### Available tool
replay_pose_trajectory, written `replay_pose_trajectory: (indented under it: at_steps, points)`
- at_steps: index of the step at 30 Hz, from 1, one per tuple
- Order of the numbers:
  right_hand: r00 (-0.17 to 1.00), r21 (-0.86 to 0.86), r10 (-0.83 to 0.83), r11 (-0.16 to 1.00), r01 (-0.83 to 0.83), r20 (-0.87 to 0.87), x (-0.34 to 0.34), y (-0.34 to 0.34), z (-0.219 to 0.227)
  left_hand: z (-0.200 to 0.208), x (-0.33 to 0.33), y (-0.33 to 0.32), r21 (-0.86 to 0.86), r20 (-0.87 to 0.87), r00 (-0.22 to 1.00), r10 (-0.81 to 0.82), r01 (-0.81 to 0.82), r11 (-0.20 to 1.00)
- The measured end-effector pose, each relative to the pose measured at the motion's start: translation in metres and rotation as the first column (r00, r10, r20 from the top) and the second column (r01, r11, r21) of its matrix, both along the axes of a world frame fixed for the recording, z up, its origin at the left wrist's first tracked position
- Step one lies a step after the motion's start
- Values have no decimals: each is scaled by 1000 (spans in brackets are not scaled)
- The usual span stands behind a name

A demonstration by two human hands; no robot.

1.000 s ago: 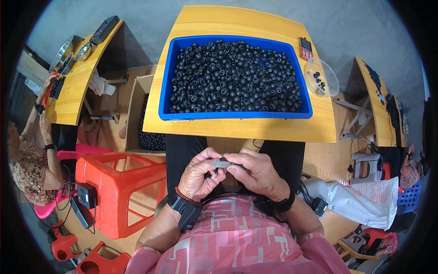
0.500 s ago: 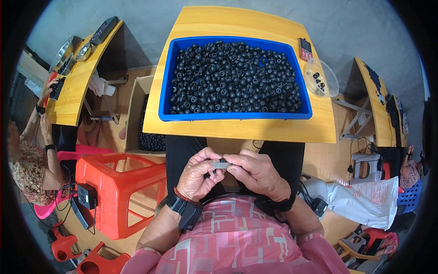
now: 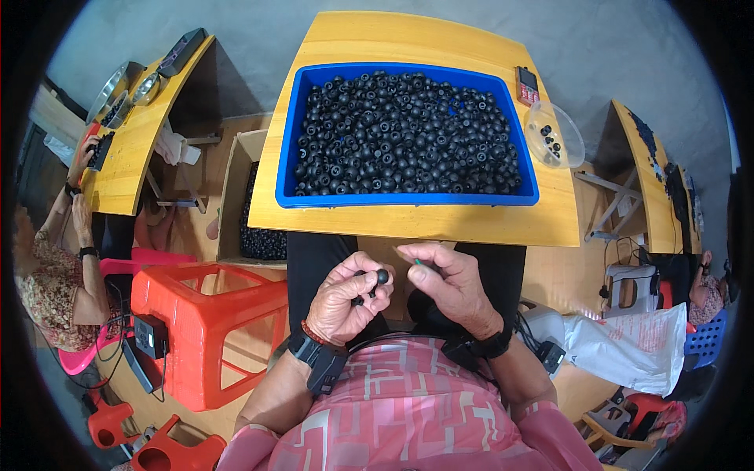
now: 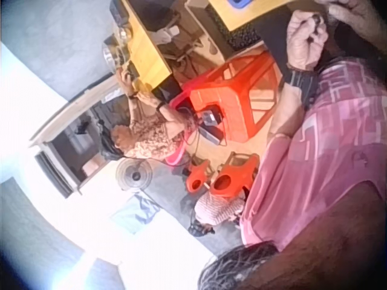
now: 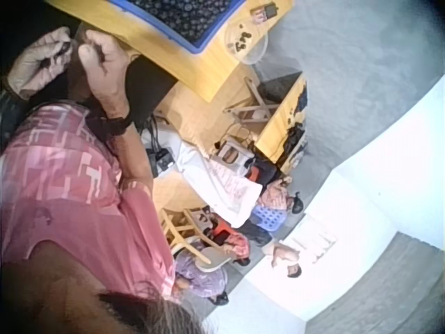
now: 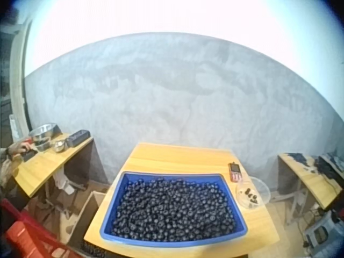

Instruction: Assembling small black plastic components by hand using a small blue insertion tool.

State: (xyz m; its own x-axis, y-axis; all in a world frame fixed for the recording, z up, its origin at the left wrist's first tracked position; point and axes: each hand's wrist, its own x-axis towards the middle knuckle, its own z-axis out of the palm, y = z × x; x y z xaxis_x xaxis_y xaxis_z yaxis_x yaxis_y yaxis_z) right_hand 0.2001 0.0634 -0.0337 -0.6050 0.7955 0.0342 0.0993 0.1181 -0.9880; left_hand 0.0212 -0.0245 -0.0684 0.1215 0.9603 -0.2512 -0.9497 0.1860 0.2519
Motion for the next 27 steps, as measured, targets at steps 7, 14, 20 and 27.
replay_pose_trajectory:
  at_steps: [7, 14, 20, 27]
  points:
    - [997, -44, 81, 996, -81, -1, -3, -8, 2, -1, 2, -1, -72, -110, 993, -53, 45, 996]
    - [992, -180, 71, 982, -51, 104, -5, -5, 2, -5, 4, -3, -59, -105, 991, -83, 77, 995]
    - [996, -418, 87, 905, -76, 7, -5, -2, -7, -6, 4, -3, -68, -159, 980, -116, 107, 992]
    - [994, -246, 8, 969, 20, 110, -4, -6, -16, 19, -10, 0, 85, -46, 981, 189, -184, 979]
